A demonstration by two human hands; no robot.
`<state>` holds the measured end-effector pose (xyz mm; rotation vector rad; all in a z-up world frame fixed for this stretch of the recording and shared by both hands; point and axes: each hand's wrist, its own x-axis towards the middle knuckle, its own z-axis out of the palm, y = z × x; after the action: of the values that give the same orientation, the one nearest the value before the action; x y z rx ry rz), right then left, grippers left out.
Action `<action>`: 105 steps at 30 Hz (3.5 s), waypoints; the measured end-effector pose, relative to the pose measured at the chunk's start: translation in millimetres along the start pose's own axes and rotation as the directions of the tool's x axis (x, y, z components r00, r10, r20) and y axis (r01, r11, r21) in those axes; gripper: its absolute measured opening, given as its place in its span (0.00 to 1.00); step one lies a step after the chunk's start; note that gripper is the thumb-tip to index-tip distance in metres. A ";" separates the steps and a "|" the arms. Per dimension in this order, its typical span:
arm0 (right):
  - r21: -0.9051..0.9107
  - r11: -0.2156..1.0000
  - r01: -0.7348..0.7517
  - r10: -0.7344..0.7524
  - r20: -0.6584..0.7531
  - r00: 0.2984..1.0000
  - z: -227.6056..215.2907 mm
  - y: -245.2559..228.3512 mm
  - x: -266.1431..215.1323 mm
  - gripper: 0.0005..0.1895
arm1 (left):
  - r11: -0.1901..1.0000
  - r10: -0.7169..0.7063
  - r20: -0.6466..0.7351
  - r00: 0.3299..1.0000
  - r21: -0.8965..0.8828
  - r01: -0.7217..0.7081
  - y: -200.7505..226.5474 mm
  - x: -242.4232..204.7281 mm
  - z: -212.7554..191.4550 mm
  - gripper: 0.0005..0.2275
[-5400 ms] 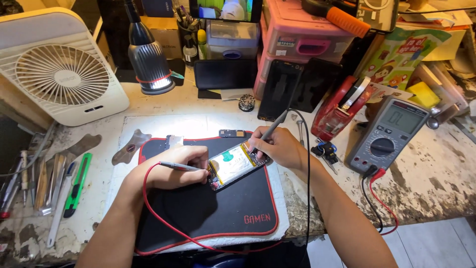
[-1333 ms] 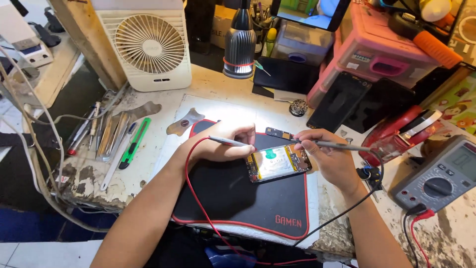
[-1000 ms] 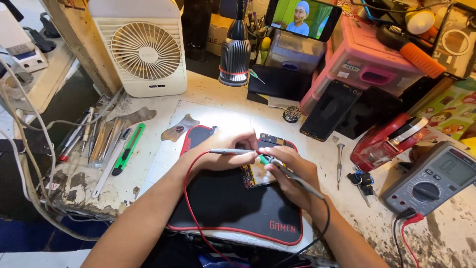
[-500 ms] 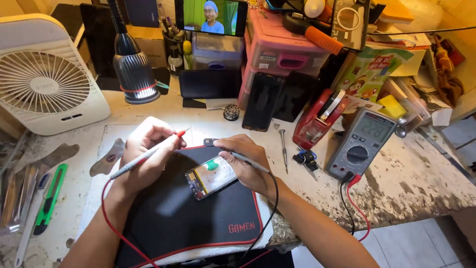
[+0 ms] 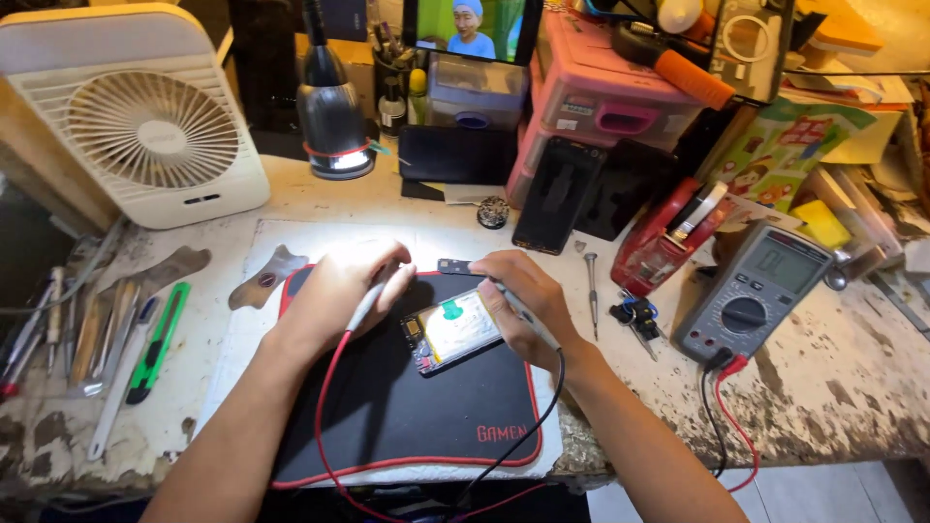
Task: The person uses a multimeter to test the circuit board of a disassembled smartphone. They adjust the multimeter dial and then use the probes to touch various points on the phone's motherboard while observing the readings.
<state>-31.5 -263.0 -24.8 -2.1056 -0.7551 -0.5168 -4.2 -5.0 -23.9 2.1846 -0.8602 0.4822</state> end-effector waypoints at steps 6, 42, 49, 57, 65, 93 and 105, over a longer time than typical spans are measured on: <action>-0.072 0.997 0.005 -0.007 -0.032 0.999 0.9 3.7 -5.2 0.11 | 0.995 -0.096 0.138 0.986 0.042 0.091 -4.4 -0.3 -4.5 0.06; 0.134 0.976 -0.173 0.158 0.117 0.981 29.1 3.0 -24.0 0.33 | 0.900 -0.072 0.117 0.991 -0.419 0.115 16.4 0.9 9.9 0.04; 0.146 0.968 -0.206 0.185 0.143 0.972 26.0 -6.3 -21.7 0.33 | 0.894 -0.081 0.100 0.992 -0.432 0.116 17.4 0.6 10.3 0.03; 0.130 0.979 -0.160 0.147 0.103 0.984 29.8 0.2 -23.4 0.37 | 0.836 -0.081 0.115 0.990 -0.534 0.130 15.6 1.6 12.7 0.03; 0.099 0.987 -0.123 0.115 0.083 0.990 27.1 -7.7 -17.3 0.40 | 0.839 -0.065 0.110 0.992 -0.533 0.114 17.3 2.3 12.3 0.04; 0.154 0.987 -0.039 0.043 -0.022 0.999 32.5 -7.4 -18.7 0.28 | 0.952 -0.024 -0.006 1.000 -0.305 0.021 7.2 -1.4 10.4 0.04; -0.012 0.998 0.058 -0.056 0.117 0.992 24.7 32.3 -30.7 0.14 | 0.982 -0.094 0.199 0.975 -0.142 0.123 -6.2 -1.6 -5.1 0.09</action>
<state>-30.1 -268.9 -75.3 -2.1482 -0.8828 -0.4347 -1.3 2.6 -24.5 2.1452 -0.8439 0.1469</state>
